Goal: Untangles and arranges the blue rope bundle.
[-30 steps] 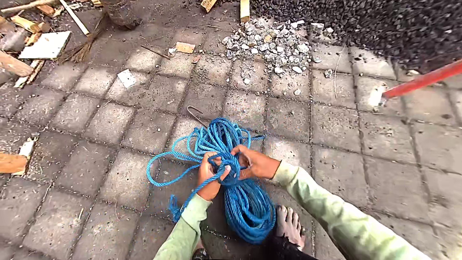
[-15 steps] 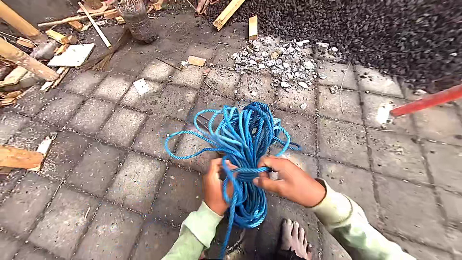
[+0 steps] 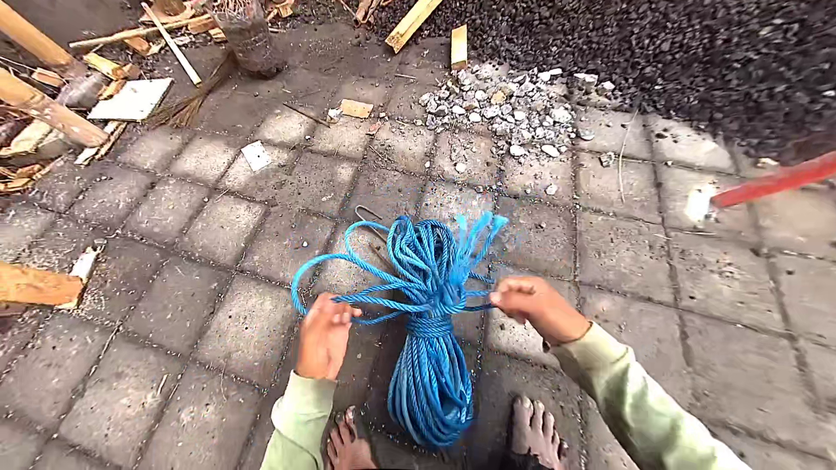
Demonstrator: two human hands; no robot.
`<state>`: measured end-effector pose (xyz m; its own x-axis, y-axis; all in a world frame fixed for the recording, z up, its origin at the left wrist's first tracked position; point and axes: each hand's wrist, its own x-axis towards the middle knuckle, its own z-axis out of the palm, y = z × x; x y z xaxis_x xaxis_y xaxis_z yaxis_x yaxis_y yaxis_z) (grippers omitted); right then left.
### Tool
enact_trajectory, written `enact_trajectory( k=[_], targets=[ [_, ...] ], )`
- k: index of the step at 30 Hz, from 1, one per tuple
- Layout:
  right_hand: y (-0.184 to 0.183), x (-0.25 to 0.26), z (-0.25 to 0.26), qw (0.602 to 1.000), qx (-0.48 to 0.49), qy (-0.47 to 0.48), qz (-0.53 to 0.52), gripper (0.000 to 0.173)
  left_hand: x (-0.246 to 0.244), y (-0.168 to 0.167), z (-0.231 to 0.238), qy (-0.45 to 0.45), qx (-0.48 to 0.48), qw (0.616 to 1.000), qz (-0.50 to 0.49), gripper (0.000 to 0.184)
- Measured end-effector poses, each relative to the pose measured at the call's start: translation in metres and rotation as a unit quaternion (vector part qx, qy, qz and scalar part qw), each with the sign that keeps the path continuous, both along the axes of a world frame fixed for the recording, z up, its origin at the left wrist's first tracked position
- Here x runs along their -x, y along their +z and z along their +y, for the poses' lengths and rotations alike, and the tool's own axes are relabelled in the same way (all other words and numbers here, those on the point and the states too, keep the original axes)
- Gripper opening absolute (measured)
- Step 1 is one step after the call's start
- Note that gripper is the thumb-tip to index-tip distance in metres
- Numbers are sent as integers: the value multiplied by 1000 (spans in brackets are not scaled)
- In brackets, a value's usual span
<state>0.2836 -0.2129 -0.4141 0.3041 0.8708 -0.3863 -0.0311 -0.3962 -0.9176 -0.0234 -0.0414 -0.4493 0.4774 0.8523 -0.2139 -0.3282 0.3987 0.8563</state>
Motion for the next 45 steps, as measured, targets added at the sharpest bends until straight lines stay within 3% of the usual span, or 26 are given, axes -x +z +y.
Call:
enact_trajectory(
  k=[2,4,6,7,8,9,11,13,16,18,20,22,25,27,28,32,34,36,38,39,40,41,42,45],
  targets=[
    [15,16,14,980,52,153,-120,30,-15,10,0,-151,-118,959,207,21],
    [26,33,29,939,72,261,-211,38,-36,33,-9,-317,-200,856,356,37],
    [29,43,45,924,50,286,-250,37,-54,66,-16,-445,-255,756,406,42],
    [26,44,50,926,37,274,-255,36,-56,81,-20,-491,-270,730,392,41],
    [19,42,52,932,29,256,-254,34,-52,91,-21,-510,-284,734,346,40],
    [11,36,52,938,27,240,-250,32,-43,93,-19,-486,-295,778,266,38],
    [-1,22,44,954,21,212,-213,32,-19,78,-1,-346,-231,905,89,29],
    [-7,22,29,972,16,194,-131,30,4,50,24,-173,-93,979,-55,15],
    [6,39,18,955,50,266,-121,36,15,14,30,27,27,990,-134,13],
    [6,48,10,966,54,221,-121,28,18,5,20,73,8,997,-19,24],
    [3,39,12,982,51,161,-84,25,19,4,15,-34,-95,977,189,21],
    [1,34,17,987,40,148,-53,25,11,15,3,-225,-171,898,338,27],
    [2,45,29,985,31,155,-70,27,-18,34,-27,-419,-193,773,435,41],
    [-3,56,37,983,18,135,-122,28,-32,38,-48,-484,-194,751,405,44],
    [-4,60,43,979,21,128,-159,28,-37,38,-57,-508,-196,759,356,43],
    [0,65,59,922,114,200,-312,32,-36,45,-80,-576,-134,806,16,40],
    [0,57,57,889,167,256,-341,36,-23,66,-66,-514,-144,838,-115,35],
    [-5,33,36,928,126,222,-271,34,2,79,-30,-336,-153,917,-149,32],
    [-13,5,-1,992,14,79,-99,23,29,76,12,-45,-103,991,-76,37],
    [-15,-5,-17,999,-39,-9,-4,21,41,66,32,101,-63,993,0,42],
    [-15,-12,-29,991,-86,-75,73,20,55,49,50,207,-25,971,118,40],
    [-11,-15,-37,979,-120,-115,114,19,69,28,61,246,17,938,245,40],
    [-4,-14,-41,974,-139,-130,123,20,77,8,61,222,69,912,339,45],
    [24,2,-36,986,-120,-100,58,19,46,-29,7,86,153,890,422,56]
  ],
)
